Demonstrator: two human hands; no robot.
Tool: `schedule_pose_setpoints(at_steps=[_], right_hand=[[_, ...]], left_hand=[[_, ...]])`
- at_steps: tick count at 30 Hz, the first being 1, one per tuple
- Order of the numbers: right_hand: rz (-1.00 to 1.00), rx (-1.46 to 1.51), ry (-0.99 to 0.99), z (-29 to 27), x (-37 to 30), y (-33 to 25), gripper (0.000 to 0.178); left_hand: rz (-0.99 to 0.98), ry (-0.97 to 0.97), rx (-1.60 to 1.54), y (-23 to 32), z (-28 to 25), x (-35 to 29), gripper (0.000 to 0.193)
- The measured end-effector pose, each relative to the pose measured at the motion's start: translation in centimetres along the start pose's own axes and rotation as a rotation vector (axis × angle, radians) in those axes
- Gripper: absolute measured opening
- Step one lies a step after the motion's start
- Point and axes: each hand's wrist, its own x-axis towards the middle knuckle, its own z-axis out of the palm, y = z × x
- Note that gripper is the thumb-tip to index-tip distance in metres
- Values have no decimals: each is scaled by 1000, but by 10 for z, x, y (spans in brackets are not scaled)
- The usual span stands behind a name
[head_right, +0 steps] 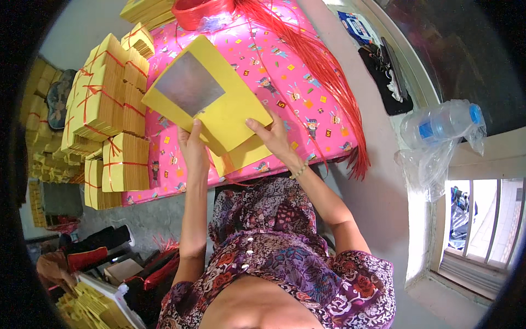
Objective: Counting, stacking, and bundling yellow joss paper with red plastic ribbons.
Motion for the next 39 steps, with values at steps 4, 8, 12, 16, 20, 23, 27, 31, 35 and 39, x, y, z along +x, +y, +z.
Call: schedule_pose_setpoints(at_steps=[4, 8, 12, 16, 20, 23, 27, 31, 35, 39], right_hand=[[133, 61, 105, 3, -3, -10, 32], [292, -22, 71, -12, -19, -16, 27], [384, -119, -22, -11, -34, 10, 22], [409, -188, -33, -15, -35, 15, 23], [266, -581, 92, -35, -21, 15, 28], [139, -859, 113, -45, -12, 31, 34], [182, -1029, 85, -51, -4, 43, 36], [207, -936, 45, -49, 0, 38, 32], [-49, -901, 86, -26, -10, 8, 27], [-354, -987, 40, 6, -24, -24, 27]], left_hand=[[-118, -84, 55, 2, -1, 3, 25], [-291, -181, 107, -9, -23, 3, 29], [-339, -242, 290, -35, -51, 1, 29], [-368, -161, 305, -47, -59, 5, 28], [-590, -103, -8, -40, -63, 24, 27], [-750, -109, -201, -49, -63, 29, 28], [-833, -50, -277, -57, -49, 26, 33], [-927, -88, -409, -63, -57, 35, 37], [-958, -152, -521, -73, -71, 38, 34], [-978, -272, -739, -79, -86, 41, 39]])
